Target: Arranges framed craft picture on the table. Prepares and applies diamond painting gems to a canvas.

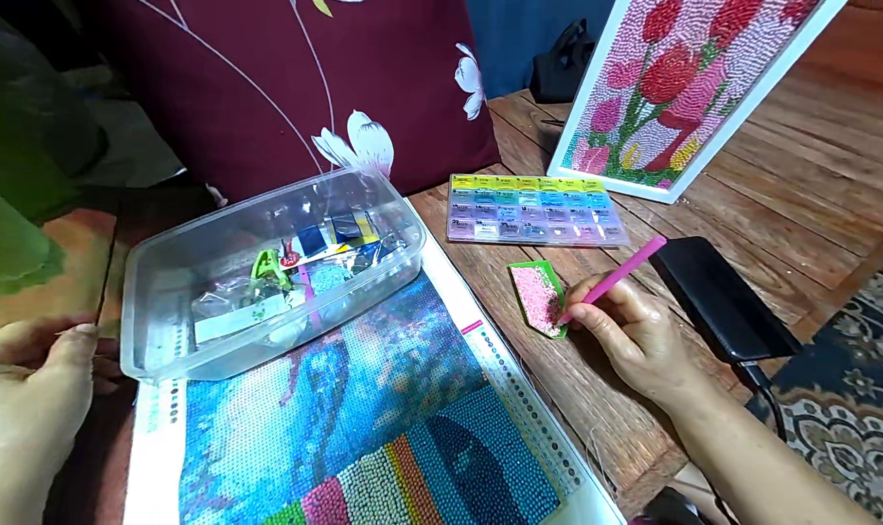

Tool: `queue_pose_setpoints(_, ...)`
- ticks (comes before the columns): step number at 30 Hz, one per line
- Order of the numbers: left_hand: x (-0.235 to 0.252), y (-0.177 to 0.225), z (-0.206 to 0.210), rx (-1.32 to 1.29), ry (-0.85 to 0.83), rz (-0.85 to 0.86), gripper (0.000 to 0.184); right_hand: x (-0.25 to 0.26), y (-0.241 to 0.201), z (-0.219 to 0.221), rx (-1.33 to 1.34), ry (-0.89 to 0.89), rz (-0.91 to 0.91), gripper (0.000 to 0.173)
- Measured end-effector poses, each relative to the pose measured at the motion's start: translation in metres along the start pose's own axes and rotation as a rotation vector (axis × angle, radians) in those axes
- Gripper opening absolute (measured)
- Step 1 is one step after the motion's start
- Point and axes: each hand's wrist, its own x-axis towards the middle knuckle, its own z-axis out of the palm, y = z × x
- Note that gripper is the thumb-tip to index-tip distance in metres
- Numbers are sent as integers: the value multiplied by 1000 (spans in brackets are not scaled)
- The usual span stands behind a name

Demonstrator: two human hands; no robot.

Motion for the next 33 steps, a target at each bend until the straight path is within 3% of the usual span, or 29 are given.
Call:
queue_pose_setpoints(5, -1, -2, -1, 11, -9, 8, 30, 0, 0, 0, 50, 40, 26, 16)
queue_pose_setpoints(9, 17, -37, -3, 52, 37, 150, 29, 2, -1, 0, 95, 59, 20, 17)
queue_pose_setpoints(13, 5, -17, -4, 76, 68, 139, 27, 4, -6, 0, 153, 95, 18, 16)
queue_pose_setpoints(19, -10, -18, 1, -57, 155, 169, 26, 4, -16, 1, 346, 192, 118, 9)
queue_pose_setpoints(25, -45, -23, 4, -156, 137, 147, 22, 19, -42, 9, 384, 84, 21, 12)
queue_pose_setpoints(29, -72, -24, -5, -256, 97, 121, 17, 21, -45, 35, 246, -12, -133, 18)
queue_pose_setpoints(33, -80, -19, -12, -430, 98, 69, 15, 20, -40, 48, 177, -106, -163, 22)
